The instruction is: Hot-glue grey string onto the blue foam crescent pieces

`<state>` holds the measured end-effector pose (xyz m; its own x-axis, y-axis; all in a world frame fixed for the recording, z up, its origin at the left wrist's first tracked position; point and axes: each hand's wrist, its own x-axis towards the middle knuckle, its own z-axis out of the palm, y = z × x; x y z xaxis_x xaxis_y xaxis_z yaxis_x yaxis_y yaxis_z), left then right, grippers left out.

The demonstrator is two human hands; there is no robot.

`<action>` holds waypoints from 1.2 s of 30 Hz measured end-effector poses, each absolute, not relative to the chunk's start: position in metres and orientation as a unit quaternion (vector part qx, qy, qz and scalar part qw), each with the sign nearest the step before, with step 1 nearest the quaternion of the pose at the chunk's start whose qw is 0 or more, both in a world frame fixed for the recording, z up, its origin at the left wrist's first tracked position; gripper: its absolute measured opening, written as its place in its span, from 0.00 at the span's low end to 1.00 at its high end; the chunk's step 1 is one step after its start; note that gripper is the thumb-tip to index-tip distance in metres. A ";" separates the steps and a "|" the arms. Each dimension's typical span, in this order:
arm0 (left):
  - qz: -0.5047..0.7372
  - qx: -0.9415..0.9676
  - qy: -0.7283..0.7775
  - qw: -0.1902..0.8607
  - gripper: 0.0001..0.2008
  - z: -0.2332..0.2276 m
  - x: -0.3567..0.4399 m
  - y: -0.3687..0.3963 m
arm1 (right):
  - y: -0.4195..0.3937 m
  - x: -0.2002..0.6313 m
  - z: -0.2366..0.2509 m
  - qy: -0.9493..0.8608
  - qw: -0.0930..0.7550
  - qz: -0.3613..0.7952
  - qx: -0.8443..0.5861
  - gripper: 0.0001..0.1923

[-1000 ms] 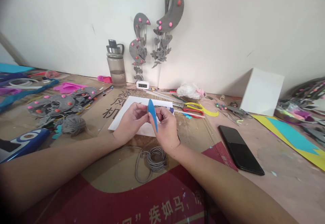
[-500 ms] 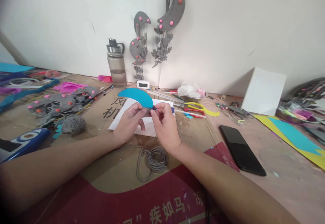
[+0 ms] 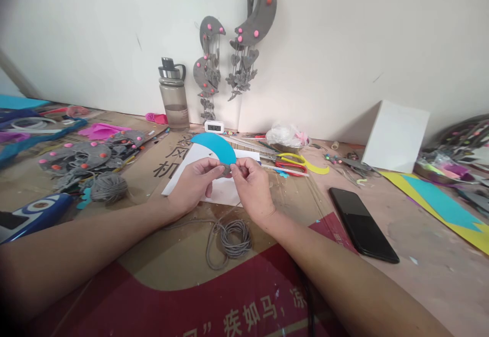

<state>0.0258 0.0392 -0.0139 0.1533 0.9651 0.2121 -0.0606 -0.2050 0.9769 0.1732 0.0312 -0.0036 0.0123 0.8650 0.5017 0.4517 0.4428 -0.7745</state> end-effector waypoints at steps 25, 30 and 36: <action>0.619 0.423 0.287 0.595 0.10 -0.015 0.027 0.048 | 0.031 0.175 -0.008 -0.723 0.484 0.172 -0.462 0.03; 0.636 0.394 0.282 0.600 0.11 -0.015 0.025 0.052 | 0.024 0.174 -0.009 -0.794 0.417 0.111 -0.428 0.04; 0.631 0.385 0.283 0.611 0.12 -0.018 0.021 0.057 | 0.015 0.167 -0.015 -0.841 0.368 0.036 -0.394 0.04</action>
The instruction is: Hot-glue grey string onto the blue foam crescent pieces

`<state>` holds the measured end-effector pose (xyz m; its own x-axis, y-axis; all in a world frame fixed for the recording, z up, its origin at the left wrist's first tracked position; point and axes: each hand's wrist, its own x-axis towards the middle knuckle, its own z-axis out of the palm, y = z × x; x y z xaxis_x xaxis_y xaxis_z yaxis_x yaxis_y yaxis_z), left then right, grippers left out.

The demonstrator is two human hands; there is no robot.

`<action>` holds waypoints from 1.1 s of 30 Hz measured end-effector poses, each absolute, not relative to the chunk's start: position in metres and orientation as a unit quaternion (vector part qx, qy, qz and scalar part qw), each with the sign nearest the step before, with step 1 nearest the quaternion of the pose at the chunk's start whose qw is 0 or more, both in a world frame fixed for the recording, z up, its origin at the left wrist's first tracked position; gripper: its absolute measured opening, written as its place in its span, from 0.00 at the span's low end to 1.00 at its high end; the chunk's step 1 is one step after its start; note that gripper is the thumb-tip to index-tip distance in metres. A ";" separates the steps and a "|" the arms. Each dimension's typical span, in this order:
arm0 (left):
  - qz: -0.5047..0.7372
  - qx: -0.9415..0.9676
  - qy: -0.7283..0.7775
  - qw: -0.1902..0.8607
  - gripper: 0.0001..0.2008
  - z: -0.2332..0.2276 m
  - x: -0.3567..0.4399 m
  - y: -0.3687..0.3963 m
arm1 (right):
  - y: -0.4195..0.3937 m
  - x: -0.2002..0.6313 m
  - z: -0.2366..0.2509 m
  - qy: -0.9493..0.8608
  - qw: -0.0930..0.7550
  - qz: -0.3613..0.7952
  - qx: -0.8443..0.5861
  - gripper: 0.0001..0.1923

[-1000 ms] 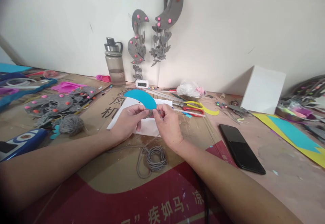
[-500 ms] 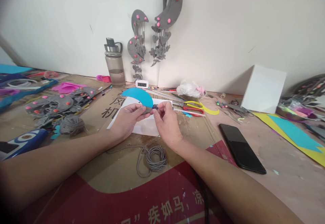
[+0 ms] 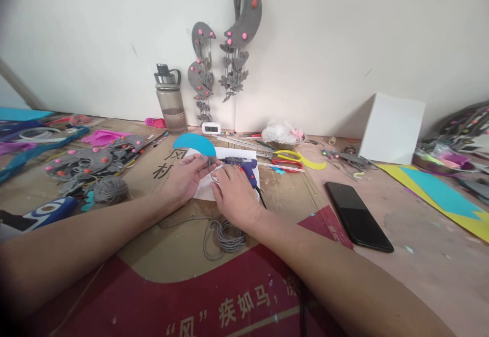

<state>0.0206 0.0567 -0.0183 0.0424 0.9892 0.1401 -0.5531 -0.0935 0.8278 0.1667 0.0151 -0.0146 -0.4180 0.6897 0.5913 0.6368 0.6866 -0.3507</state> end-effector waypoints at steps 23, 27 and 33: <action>0.609 0.401 0.339 0.595 0.11 -0.015 0.018 0.056 | 0.016 0.169 -0.013 -0.710 0.534 0.256 -0.383 0.03; 0.608 0.396 0.339 0.599 0.12 -0.015 0.018 0.056 | 0.018 0.170 -0.016 -0.710 0.516 0.277 -0.391 0.03; 0.607 0.394 0.333 0.604 0.12 -0.018 0.017 0.058 | 0.023 0.171 -0.019 -0.663 0.532 0.367 -0.378 0.05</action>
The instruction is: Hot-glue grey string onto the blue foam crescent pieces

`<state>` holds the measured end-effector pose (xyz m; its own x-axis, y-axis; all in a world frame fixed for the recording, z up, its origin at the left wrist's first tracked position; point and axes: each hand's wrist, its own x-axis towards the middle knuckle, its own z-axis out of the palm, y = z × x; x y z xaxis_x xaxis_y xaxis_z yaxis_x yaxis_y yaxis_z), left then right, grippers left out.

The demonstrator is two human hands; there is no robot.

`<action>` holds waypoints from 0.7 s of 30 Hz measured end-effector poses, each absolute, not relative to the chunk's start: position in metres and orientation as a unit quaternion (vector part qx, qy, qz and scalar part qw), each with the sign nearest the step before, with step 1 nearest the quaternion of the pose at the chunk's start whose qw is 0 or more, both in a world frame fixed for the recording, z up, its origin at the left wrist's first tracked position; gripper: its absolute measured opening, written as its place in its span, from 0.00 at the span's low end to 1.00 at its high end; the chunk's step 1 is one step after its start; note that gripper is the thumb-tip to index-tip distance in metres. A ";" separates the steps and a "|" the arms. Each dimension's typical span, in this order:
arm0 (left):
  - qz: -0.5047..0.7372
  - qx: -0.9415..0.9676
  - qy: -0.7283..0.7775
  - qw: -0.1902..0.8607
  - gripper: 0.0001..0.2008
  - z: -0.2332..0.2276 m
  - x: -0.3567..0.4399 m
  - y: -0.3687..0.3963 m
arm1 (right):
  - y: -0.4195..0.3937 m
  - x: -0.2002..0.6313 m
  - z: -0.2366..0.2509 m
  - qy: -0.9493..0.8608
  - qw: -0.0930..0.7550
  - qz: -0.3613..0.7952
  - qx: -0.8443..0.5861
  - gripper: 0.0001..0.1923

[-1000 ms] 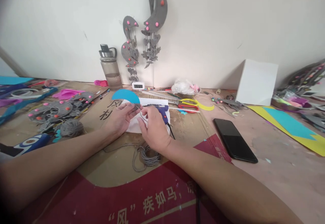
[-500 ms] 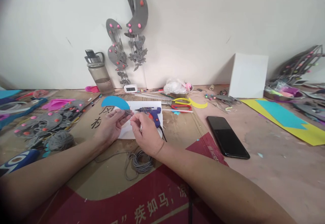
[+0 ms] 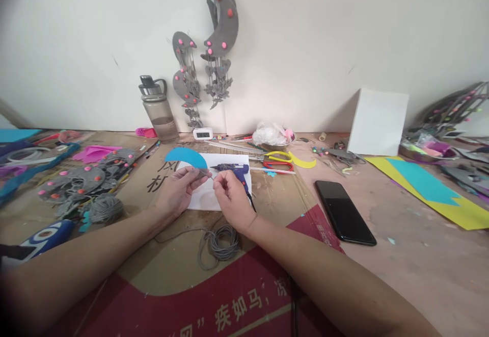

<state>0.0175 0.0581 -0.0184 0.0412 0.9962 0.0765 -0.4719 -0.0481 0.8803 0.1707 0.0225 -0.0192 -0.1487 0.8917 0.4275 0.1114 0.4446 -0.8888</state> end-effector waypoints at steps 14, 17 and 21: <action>0.616 0.403 0.332 0.590 0.11 -0.018 0.021 0.057 | 0.032 0.168 -0.021 -0.569 0.561 0.530 -0.283 0.10; 0.619 0.402 0.327 0.590 0.12 -0.019 0.022 0.058 | 0.033 0.167 -0.023 -0.561 0.566 0.537 -0.275 0.11; 0.616 0.411 0.323 0.589 0.12 -0.020 0.022 0.058 | 0.032 0.165 -0.022 -0.539 0.571 0.562 -0.260 0.11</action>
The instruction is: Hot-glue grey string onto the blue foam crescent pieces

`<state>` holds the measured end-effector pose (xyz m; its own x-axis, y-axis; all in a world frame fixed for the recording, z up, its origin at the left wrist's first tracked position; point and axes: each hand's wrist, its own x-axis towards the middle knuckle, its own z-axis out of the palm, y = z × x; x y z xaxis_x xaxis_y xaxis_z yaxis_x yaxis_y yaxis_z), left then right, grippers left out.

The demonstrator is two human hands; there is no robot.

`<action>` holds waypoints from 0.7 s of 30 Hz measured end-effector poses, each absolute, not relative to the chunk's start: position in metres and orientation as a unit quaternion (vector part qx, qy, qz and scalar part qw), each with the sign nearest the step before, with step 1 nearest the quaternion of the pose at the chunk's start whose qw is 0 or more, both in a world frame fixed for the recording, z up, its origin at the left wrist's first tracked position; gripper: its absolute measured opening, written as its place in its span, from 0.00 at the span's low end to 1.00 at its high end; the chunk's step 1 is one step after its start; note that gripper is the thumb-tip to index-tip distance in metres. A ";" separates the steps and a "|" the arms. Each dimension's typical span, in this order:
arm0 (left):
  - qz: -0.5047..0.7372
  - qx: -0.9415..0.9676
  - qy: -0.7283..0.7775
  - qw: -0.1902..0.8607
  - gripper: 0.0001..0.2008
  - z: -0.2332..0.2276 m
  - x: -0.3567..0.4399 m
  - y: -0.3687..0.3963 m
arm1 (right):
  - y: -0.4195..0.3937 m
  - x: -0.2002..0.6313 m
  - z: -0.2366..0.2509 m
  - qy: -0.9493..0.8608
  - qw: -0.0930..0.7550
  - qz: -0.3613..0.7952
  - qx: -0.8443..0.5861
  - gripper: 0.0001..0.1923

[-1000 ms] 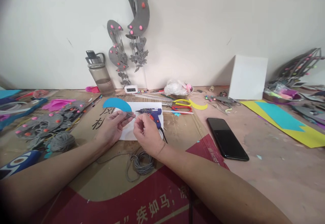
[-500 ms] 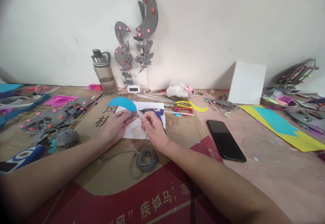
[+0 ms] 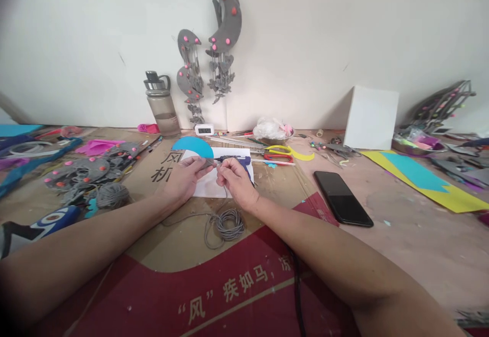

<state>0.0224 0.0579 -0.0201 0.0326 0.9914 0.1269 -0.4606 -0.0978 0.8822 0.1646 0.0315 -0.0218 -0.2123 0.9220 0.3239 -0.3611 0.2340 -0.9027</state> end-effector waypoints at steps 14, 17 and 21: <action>0.620 0.405 0.318 0.591 0.12 -0.022 0.022 0.060 | 0.030 0.165 -0.020 -0.500 0.579 0.607 -0.213 0.09; 0.617 0.401 0.324 0.594 0.12 -0.022 0.022 0.060 | 0.030 0.165 -0.021 -0.493 0.581 0.613 -0.210 0.10; 0.617 0.398 0.331 0.593 0.12 -0.022 0.022 0.061 | 0.031 0.165 -0.022 -0.503 0.571 0.612 -0.218 0.09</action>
<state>0.0222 0.0606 -0.0222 0.0196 0.9949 0.0994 -0.4684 -0.0787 0.8800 0.1651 0.0315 -0.0222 -0.2544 0.9167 0.3081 -0.4788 0.1574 -0.8637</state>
